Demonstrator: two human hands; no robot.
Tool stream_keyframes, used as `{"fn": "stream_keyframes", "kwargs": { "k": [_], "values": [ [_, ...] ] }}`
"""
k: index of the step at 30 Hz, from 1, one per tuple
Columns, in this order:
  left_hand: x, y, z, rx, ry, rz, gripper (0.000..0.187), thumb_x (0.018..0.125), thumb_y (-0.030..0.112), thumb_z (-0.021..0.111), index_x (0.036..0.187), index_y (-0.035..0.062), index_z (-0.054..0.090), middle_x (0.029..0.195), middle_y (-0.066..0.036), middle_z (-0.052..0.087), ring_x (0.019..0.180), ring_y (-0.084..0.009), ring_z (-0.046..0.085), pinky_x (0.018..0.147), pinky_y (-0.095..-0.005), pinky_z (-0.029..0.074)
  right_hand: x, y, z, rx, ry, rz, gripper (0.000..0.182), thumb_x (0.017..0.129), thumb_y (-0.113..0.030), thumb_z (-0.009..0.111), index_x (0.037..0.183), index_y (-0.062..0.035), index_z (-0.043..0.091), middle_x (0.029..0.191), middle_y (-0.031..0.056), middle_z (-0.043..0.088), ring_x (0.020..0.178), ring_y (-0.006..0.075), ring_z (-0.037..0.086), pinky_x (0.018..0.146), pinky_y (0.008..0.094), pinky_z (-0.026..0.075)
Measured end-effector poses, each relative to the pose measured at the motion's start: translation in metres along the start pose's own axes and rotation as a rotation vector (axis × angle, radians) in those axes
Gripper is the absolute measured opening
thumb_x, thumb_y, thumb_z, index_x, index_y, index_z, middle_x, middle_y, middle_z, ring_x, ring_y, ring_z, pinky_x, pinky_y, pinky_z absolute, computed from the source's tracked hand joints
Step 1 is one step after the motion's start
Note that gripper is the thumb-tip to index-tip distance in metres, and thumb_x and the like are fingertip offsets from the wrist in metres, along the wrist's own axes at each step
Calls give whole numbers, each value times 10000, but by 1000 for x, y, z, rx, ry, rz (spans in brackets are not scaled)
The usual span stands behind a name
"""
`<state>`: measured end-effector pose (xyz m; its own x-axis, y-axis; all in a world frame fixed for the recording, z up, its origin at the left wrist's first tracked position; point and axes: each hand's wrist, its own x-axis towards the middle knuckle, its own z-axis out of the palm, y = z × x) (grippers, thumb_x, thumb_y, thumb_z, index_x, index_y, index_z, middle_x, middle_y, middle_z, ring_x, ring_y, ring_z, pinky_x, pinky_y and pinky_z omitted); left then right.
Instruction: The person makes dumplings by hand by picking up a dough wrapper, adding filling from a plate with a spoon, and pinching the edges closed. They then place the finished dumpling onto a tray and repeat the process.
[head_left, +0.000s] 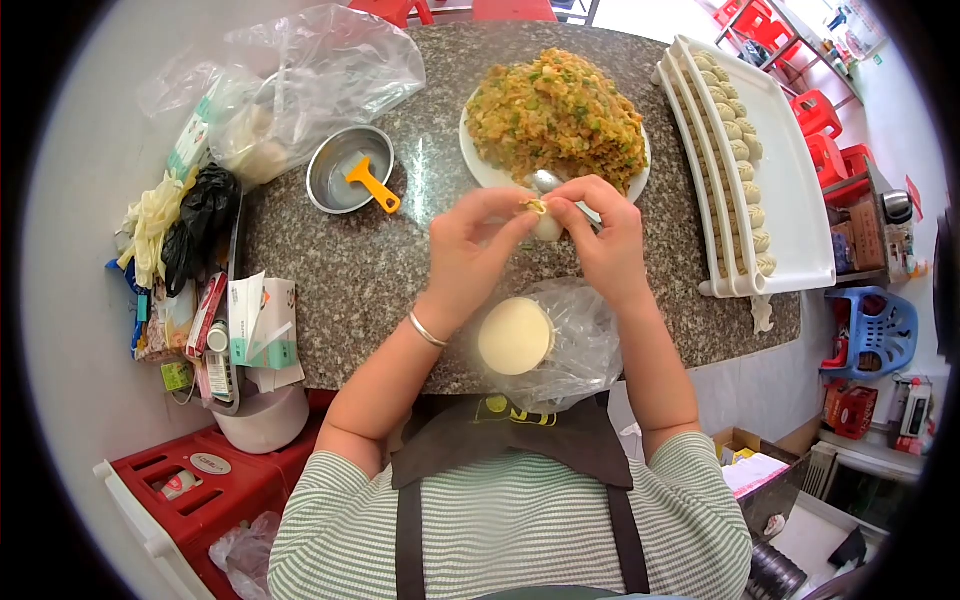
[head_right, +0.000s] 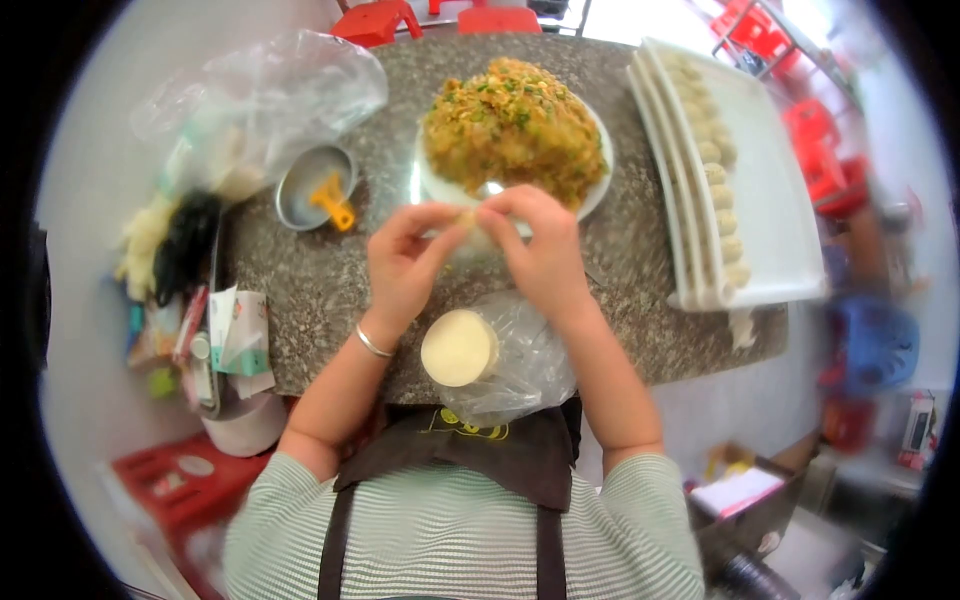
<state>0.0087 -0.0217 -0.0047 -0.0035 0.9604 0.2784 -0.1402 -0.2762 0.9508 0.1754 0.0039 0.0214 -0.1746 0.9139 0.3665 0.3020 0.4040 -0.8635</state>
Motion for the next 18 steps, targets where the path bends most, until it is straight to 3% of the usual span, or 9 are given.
{"fn": "stream_keyframes", "kwargs": {
  "k": [8, 14, 18],
  "values": [
    [2, 4, 1, 393, 29, 199, 112, 824, 9, 704, 935, 6, 692, 972, -114, 700, 897, -190, 690, 774, -281, 571, -2, 3, 5, -78, 59, -115, 64, 834, -58, 657, 847, 2, 640, 841, 130, 652, 835, 290, 633, 764, 370, 481],
    [2, 6, 9, 199, 91, 183, 111, 821, 34, 709, 924, 0, 685, 1001, -122, 681, 847, -218, 687, 718, -315, 562, -2, 3, 7, -11, 41, -71, 64, 855, -51, 634, 845, 9, 613, 818, 132, 626, 799, 285, 616, 737, 350, 474],
    [3, 0, 0, 281, 34, 191, 114, 825, 17, 700, 937, -2, 695, 1023, -124, 677, 859, -205, 677, 731, -312, 555, -3, 4, 8, -10, 32, -71, 71, 864, -58, 629, 856, 11, 612, 827, 133, 625, 804, 269, 618, 741, 343, 473]
  ]
}}
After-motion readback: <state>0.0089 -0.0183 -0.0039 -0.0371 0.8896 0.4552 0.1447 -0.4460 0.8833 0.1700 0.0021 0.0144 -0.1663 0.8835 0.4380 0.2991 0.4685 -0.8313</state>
